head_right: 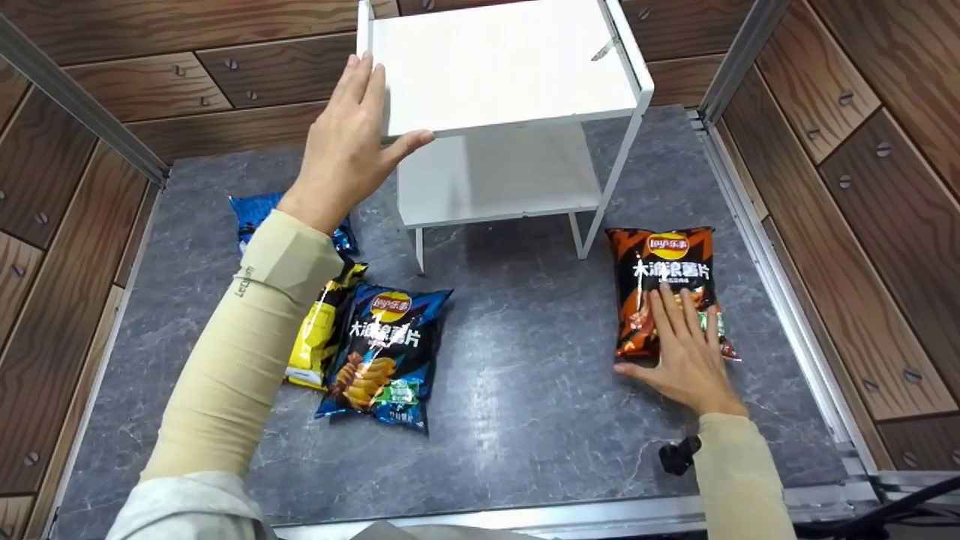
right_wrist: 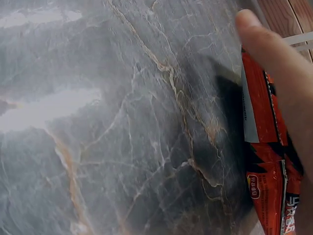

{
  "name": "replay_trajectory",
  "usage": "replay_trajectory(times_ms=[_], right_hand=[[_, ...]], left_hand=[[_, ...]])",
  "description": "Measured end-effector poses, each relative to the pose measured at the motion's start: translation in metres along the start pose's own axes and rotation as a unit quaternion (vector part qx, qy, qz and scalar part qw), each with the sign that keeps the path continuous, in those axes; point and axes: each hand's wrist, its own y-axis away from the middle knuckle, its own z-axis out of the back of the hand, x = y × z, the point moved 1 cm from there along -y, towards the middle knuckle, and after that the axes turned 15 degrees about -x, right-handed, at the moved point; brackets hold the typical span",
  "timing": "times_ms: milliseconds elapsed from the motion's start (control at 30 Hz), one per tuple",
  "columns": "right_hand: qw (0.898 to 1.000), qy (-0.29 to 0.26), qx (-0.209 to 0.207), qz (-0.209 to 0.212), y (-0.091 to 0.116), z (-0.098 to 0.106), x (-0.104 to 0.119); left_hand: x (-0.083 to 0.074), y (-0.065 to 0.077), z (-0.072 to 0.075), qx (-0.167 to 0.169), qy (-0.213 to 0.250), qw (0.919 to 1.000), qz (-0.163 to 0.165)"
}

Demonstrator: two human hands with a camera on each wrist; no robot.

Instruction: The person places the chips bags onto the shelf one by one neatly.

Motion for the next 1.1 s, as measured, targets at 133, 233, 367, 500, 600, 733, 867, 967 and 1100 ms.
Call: replay_trajectory(times_ms=[133, 233, 367, 500, 600, 733, 867, 967, 1100], right_hand=[[1.0, 0.011, -0.013, 0.013, 0.0017, -0.0023, -0.0015], [0.999, 0.017, -0.036, 0.026, 0.002, -0.0043, -0.0026], [0.997, 0.015, -0.066, 0.034, 0.0027, -0.0065, -0.003], [0.996, 0.016, -0.085, 0.028, 0.0041, -0.0076, -0.0018], [0.996, 0.023, -0.089, 0.02, 0.0043, -0.0074, -0.0005], [0.996, 0.029, -0.085, 0.007, 0.0032, -0.0057, 0.001], [0.996, 0.029, -0.089, 0.001, 0.002, -0.0028, 0.0017], [0.995, 0.024, -0.101, 0.002, 0.0008, -0.0007, 0.0024], [0.994, 0.021, -0.111, 0.001, -0.0002, 0.0011, 0.0033]], left_hand=[[0.0005, 0.0004, -0.0002, -0.002, 0.0, 1.0, -0.001], [0.0004, 0.0, -0.0001, 0.003, -0.005, 1.0, 0.002], [0.0006, -0.0007, 0.0004, 0.011, -0.01, 0.9999, 0.005], [0.0008, -0.0008, 0.0005, 0.015, -0.012, 0.9998, 0.006], [-0.0005, -0.0014, 0.0007, 0.019, -0.011, 0.9997, 0.007], [-0.0009, -0.002, 0.0007, 0.018, -0.006, 0.9998, 0.004], [0.0001, -0.0012, 0.0008, 0.014, -0.004, 0.9999, 0.004], [0.0005, -0.0007, 0.0009, 0.013, -0.004, 0.9999, 0.007], [0.0006, -0.0008, 0.0005, 0.017, -0.004, 0.9998, 0.01]])
